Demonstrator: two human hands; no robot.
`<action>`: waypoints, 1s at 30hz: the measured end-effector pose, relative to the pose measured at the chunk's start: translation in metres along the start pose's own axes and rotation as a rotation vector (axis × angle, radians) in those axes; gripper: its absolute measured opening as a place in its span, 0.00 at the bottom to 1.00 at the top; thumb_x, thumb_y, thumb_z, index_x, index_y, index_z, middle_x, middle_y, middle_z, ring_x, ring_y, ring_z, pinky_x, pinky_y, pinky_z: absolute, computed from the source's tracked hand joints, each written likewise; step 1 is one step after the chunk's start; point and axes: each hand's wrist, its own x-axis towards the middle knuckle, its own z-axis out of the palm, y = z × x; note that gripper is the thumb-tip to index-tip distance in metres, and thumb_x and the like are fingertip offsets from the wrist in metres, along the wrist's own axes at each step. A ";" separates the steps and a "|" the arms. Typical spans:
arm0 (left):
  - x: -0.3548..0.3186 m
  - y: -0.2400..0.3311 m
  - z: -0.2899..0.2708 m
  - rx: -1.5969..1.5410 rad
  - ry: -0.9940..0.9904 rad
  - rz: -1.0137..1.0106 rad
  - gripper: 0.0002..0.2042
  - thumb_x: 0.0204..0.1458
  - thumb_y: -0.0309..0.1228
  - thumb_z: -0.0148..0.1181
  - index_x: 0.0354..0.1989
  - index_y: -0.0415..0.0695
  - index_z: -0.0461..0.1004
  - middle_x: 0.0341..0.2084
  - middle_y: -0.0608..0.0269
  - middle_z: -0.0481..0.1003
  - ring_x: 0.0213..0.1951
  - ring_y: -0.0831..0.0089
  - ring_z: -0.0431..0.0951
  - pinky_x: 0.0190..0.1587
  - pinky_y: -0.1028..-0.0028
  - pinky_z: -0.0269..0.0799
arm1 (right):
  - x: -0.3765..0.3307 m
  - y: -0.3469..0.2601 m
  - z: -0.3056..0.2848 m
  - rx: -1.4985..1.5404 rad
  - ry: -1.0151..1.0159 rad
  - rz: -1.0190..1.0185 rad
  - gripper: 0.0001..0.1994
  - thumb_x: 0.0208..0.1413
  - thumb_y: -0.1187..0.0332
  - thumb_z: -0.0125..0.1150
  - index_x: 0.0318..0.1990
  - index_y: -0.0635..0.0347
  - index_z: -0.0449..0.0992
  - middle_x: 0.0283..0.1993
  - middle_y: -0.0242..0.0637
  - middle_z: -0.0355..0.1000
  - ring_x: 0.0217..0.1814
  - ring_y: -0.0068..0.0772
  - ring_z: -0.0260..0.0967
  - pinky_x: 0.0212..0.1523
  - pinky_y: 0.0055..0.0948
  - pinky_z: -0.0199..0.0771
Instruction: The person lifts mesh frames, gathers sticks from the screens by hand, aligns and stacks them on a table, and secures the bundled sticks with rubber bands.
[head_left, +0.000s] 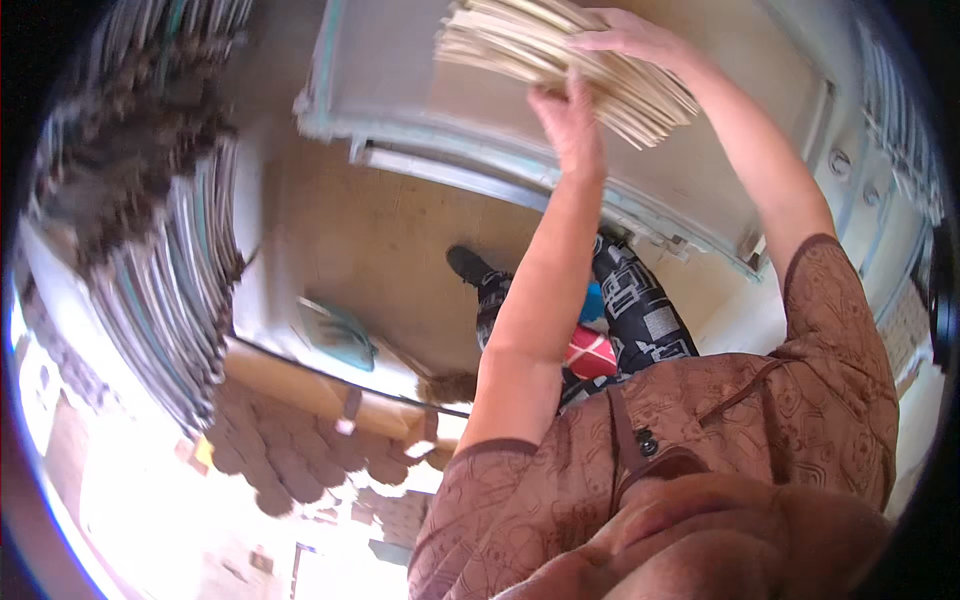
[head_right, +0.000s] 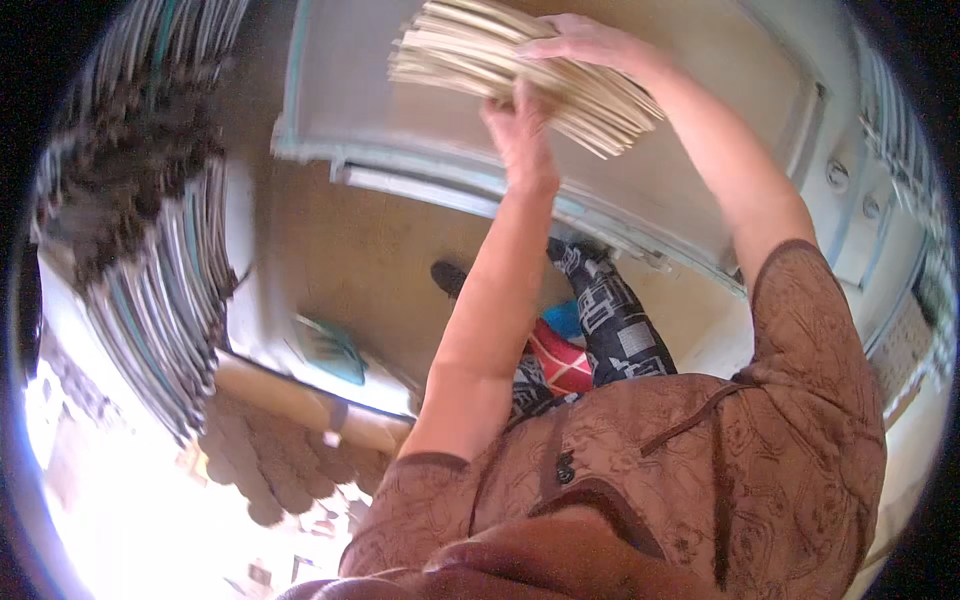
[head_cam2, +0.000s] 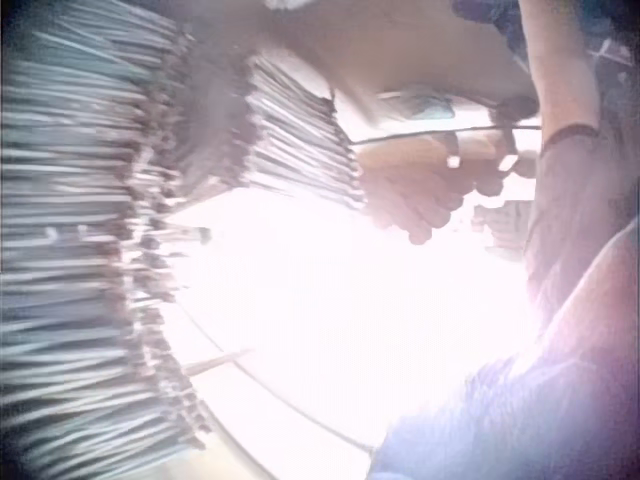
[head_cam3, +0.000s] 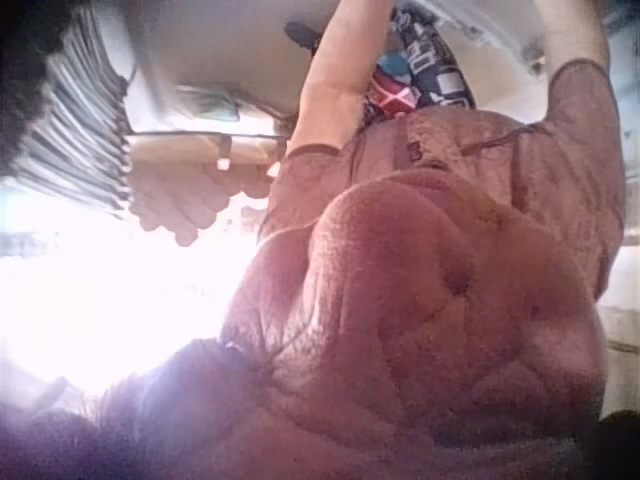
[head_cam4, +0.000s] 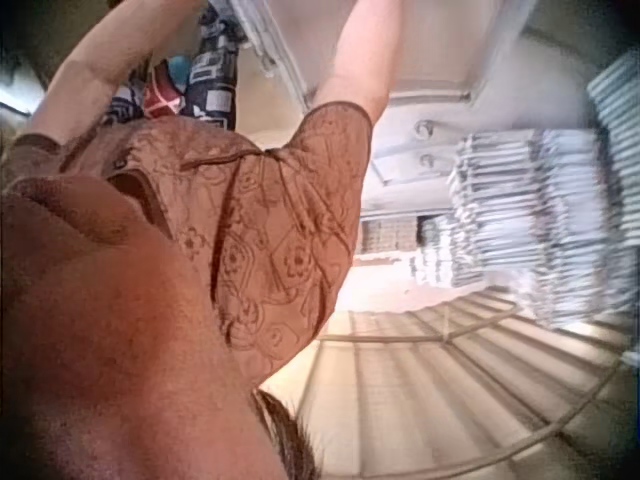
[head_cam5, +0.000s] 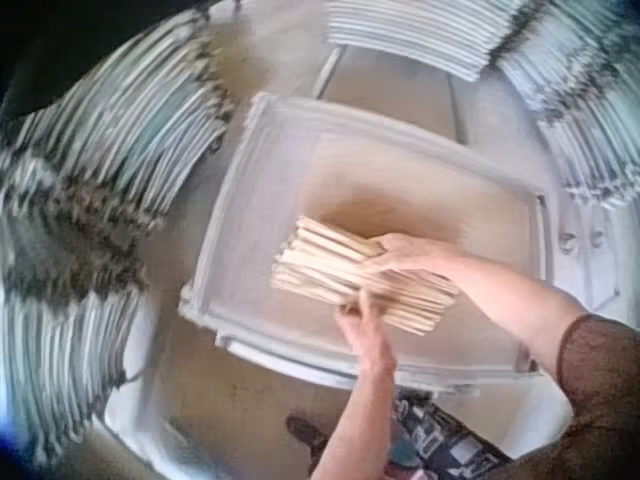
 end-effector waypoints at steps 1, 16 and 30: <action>-0.001 0.001 0.007 -0.001 0.031 -0.087 0.31 0.59 0.40 0.57 0.61 0.34 0.49 0.52 0.49 0.64 0.53 0.66 0.64 0.58 0.67 0.62 | 0.001 0.008 0.008 -0.026 0.009 0.018 0.36 0.48 0.41 0.61 0.58 0.58 0.72 0.54 0.45 0.73 0.57 0.41 0.69 0.58 0.38 0.66; -0.189 0.091 -0.157 -0.420 0.472 -0.052 0.26 0.61 0.43 0.56 0.59 0.41 0.54 0.54 0.54 0.63 0.58 0.68 0.61 0.62 0.65 0.55 | -0.109 -0.110 0.226 -0.086 -0.452 -0.290 0.36 0.49 0.53 0.66 0.60 0.68 0.65 0.54 0.52 0.72 0.58 0.46 0.69 0.58 0.37 0.66; -0.393 0.140 -0.505 -0.920 1.118 0.477 0.30 0.60 0.53 0.52 0.56 0.38 0.57 0.51 0.52 0.67 0.53 0.63 0.71 0.55 0.64 0.69 | -0.240 -0.290 0.686 -0.870 -1.086 -0.719 0.37 0.42 0.46 0.66 0.54 0.68 0.68 0.49 0.61 0.73 0.53 0.58 0.71 0.53 0.45 0.71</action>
